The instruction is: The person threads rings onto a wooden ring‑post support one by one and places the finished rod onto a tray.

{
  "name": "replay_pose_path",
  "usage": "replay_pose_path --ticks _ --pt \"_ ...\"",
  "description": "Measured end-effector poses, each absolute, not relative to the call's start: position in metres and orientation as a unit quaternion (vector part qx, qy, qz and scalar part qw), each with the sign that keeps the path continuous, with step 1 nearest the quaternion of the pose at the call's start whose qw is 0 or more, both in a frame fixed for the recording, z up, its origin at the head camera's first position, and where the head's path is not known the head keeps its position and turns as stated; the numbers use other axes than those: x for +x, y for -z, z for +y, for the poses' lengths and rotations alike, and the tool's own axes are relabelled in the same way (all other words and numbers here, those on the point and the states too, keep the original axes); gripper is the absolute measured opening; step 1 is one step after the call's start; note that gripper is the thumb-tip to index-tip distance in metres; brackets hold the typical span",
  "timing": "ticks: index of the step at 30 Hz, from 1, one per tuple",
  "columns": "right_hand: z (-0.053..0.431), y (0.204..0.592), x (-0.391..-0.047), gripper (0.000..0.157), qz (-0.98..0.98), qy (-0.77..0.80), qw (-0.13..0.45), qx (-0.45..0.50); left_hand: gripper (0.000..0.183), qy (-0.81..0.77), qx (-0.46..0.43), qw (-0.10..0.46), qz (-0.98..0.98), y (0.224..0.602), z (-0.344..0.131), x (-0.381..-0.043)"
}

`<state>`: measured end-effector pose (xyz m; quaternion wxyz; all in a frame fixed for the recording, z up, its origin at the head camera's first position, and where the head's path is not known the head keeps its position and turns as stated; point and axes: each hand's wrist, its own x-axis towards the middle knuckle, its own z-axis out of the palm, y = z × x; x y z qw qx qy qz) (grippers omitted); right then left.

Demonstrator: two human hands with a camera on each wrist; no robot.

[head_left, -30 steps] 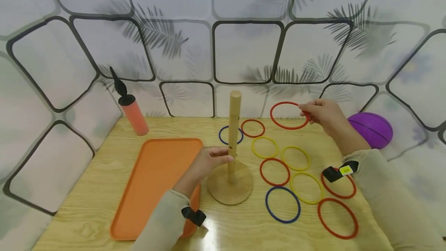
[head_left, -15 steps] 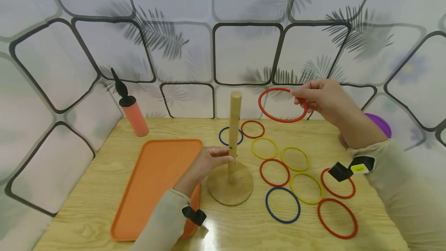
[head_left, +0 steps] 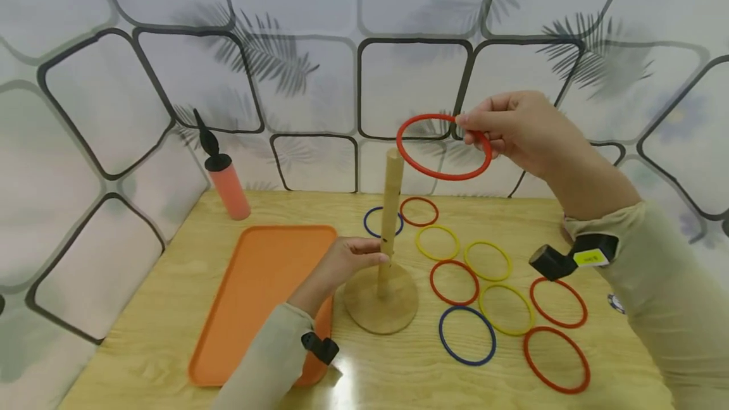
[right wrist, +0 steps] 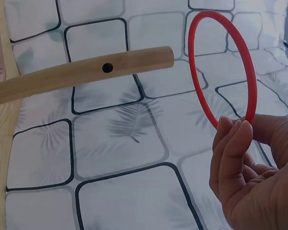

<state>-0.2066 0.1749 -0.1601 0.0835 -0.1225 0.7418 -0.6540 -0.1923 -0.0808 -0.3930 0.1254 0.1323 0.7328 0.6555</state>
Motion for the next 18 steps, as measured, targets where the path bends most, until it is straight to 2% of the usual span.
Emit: replay_pose_path --ticks 11,18 --pt "0.146 0.164 -0.21 0.017 0.749 0.642 0.095 -0.137 0.036 -0.61 0.168 0.157 0.758 0.396 -0.095 -0.196" --pt "0.138 0.18 -0.211 0.017 0.753 0.634 0.115 -0.134 0.048 -0.529 0.209 0.184 0.802 0.41 -0.119 -0.193"
